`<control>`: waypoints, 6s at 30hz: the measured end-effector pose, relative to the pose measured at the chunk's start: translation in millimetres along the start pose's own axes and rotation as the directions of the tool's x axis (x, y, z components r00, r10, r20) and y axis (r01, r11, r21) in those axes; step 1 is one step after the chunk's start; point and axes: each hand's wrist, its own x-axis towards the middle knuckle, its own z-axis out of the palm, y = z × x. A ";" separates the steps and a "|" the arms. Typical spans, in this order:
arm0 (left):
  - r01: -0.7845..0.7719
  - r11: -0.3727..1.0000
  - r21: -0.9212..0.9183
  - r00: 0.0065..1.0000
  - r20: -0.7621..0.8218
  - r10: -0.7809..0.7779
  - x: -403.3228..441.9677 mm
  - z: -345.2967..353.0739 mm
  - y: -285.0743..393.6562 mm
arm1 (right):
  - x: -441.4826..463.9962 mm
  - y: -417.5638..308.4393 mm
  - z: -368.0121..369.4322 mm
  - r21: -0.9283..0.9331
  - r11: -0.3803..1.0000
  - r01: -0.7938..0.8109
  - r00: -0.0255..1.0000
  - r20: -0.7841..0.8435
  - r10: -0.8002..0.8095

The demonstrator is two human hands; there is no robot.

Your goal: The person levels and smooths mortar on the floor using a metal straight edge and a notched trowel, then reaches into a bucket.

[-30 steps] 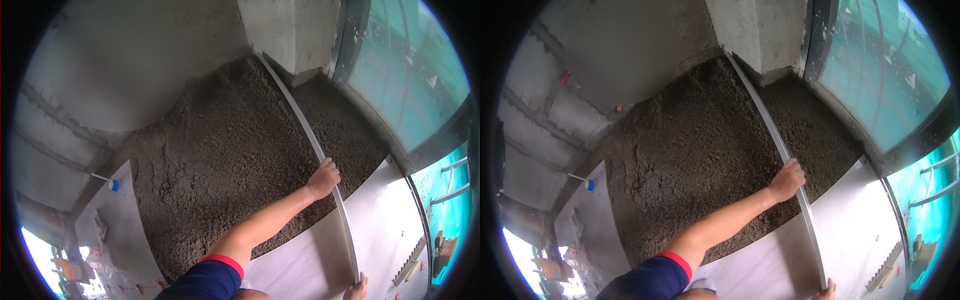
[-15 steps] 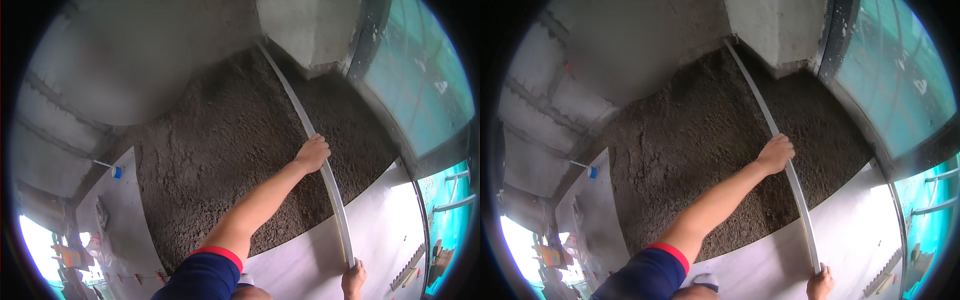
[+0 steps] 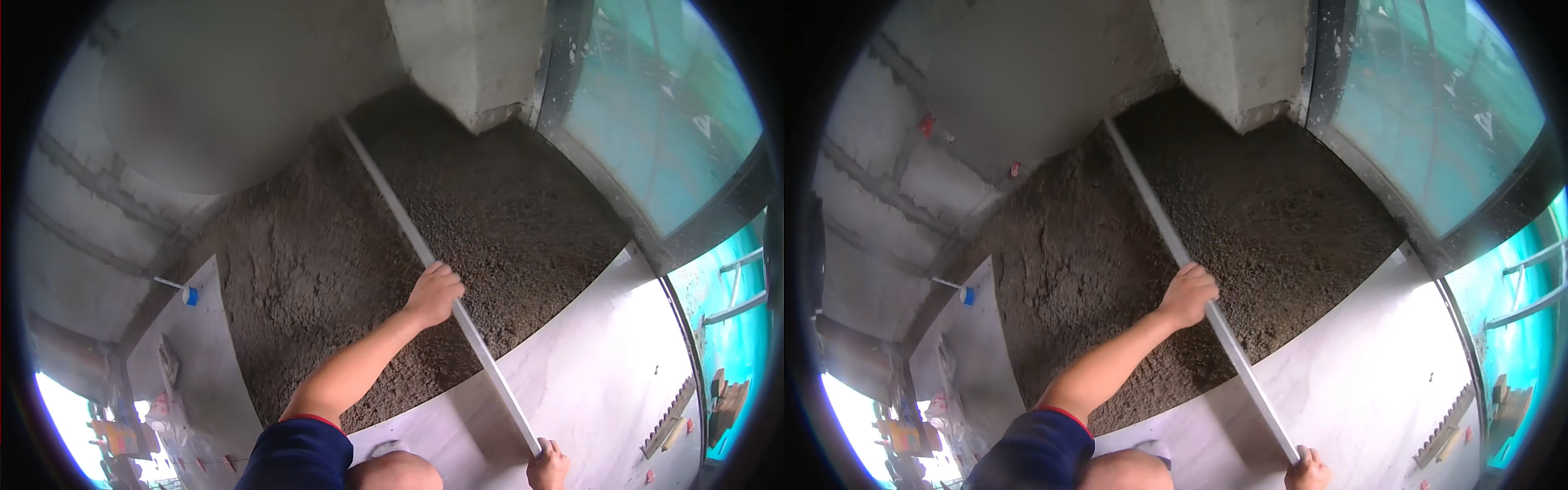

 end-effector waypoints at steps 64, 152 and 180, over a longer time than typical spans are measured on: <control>0.179 0.983 -0.029 0.983 0.041 -0.178 -153.1 -24.4 146.0 | -107.6 99.1 7.2 0.002 0.997 0.077 0.990 0.118 -0.076; 0.718 0.683 0.137 0.695 -0.197 -0.691 -254.2 0.6 286.2 | 200.0 228.5 -94.3 -0.132 0.821 0.556 0.827 0.191 -0.529; 0.562 0.826 -0.037 0.826 -0.027 -0.563 -185.6 48.0 346.8 | 229.1 209.4 -68.5 -0.205 0.820 0.534 0.845 0.162 -0.510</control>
